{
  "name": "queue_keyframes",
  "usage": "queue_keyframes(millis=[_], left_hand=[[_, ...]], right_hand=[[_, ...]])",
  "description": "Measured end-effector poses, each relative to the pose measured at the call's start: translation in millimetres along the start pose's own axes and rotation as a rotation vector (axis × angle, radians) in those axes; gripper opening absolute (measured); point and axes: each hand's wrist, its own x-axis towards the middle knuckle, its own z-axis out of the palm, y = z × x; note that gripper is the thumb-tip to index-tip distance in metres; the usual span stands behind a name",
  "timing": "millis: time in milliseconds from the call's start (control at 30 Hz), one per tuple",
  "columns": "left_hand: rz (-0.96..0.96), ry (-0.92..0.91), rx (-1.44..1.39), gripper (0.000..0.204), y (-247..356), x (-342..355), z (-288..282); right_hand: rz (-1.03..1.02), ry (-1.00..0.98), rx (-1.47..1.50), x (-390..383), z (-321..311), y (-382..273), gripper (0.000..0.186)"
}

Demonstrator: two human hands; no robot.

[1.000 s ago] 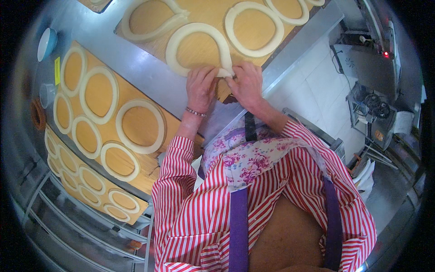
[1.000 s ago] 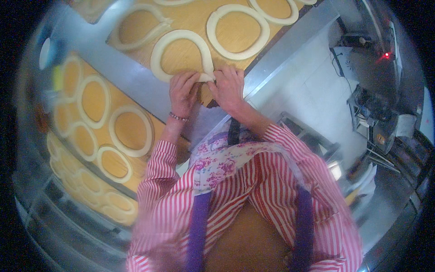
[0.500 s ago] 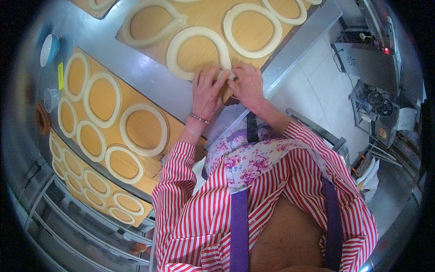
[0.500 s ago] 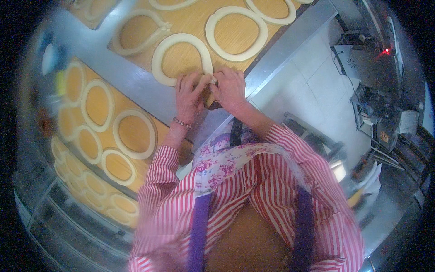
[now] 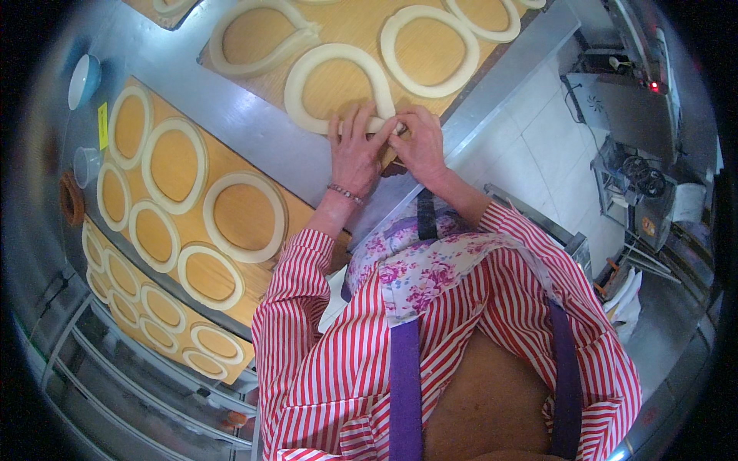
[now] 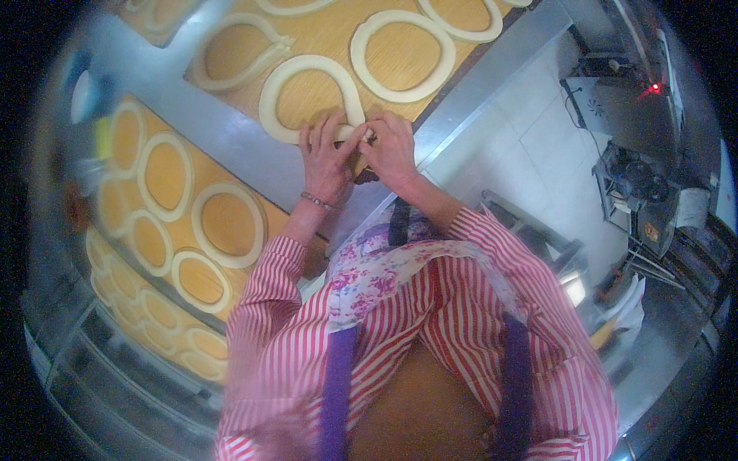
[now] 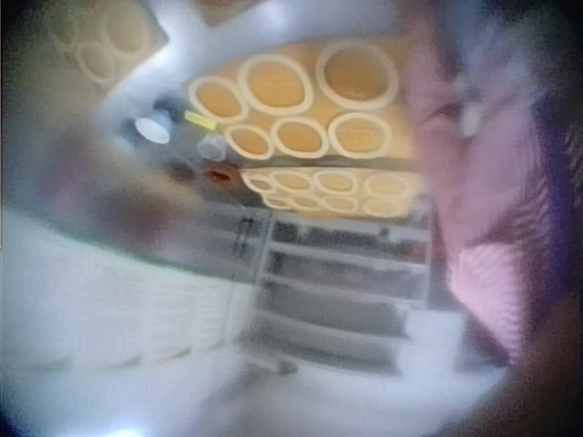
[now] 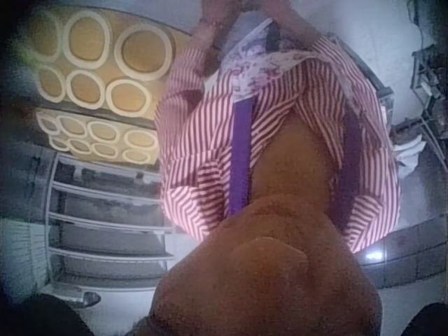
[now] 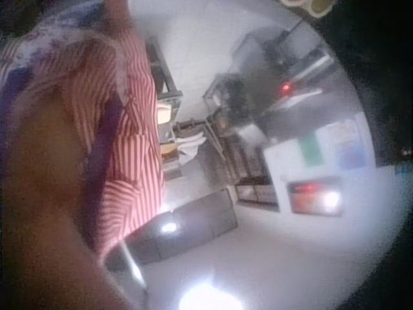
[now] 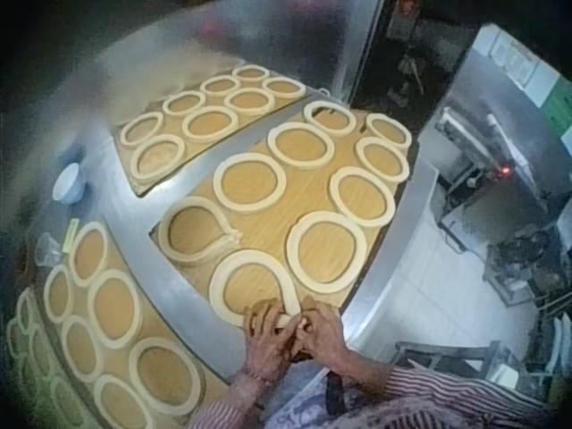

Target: The person shapes long dough ropes into circular rings and places them onto a wooden board with circular indentations. They repeatedly pick up dough ropes from a metal table, form them into rings, and arrange them on the board.

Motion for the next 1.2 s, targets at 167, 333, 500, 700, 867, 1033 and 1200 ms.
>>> queue_keyframes(millis=[167, 333, 500, 700, 867, 1033, 1200], left_hand=[[0.063, 0.015, -0.026, 0.055, 0.7, -2.1, 3.8], [0.033, -0.042, -0.021, 0.052, 0.4, -1.0, 7.3], [0.040, -0.017, -0.058, 0.048, -0.1, 0.4, 7.2], [0.036, -0.014, -0.053, 0.046, -1.6, 1.9, 6.6], [0.012, 0.025, -0.107, 0.051, -4.4, 2.8, 8.1], [0.010, 0.017, -0.090, 0.058, -6.7, 1.8, 7.7], [0.008, 0.031, -0.083, 0.065, -7.8, 0.1, 7.9]], right_hand=[[-0.028, 0.008, -0.010, 0.5, 1.4, 5.1, 0.034], [0.005, -0.017, -0.013, -0.4, -3.0, 3.4, 0.035], [0.109, -0.041, -0.028, -5.0, -11.6, 1.2, 0.036], [0.055, -0.003, -0.040, -8.3, -5.9, 6.5, 0.027], [0.052, -0.102, 0.018, -3.6, -9.0, 13.2, 0.029], [-0.046, -0.330, 0.126, 17.5, -35.3, 30.6, 0.026], [-0.329, -0.572, 0.037, 46.5, -38.9, 47.2, 0.017]])
